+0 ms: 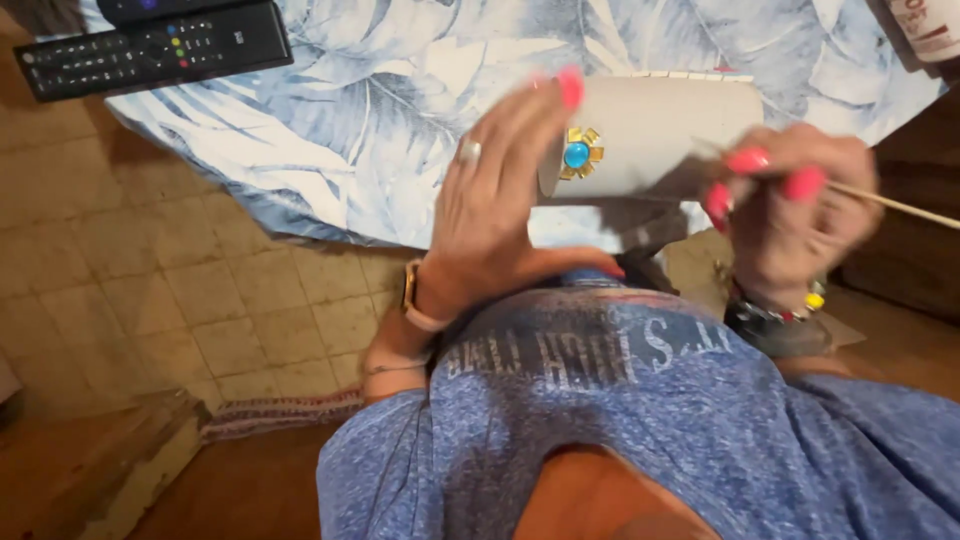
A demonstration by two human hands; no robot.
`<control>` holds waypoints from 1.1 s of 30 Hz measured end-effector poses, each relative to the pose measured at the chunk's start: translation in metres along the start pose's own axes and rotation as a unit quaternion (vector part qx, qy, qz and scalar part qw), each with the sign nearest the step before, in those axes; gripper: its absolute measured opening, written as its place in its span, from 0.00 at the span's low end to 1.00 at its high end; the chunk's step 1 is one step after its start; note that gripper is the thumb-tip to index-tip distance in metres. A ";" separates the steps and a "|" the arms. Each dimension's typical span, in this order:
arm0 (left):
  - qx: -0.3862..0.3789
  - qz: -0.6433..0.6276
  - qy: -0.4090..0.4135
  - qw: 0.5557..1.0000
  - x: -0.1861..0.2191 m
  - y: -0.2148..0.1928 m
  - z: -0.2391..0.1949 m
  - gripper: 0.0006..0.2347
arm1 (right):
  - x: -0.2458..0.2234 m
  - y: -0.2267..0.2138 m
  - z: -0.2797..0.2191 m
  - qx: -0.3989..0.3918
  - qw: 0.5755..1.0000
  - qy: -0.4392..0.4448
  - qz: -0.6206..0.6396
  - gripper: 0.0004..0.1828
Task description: Decorating a white tumbler with glue and small decorative gems.
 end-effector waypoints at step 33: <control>-0.126 -0.155 -0.106 0.974 -0.041 0.040 -0.024 0.44 | 0.013 0.045 0.000 -0.034 0.958 -0.024 -0.284 0.13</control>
Point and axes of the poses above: each hand's wrist, its own z-axis towards the middle knuckle, its own y-axis out of the palm, x = y × z, the point moved 5 cm from there along z, towards the middle knuckle, and after that the axes turned 8 degrees about x, right-handed, at the moved point
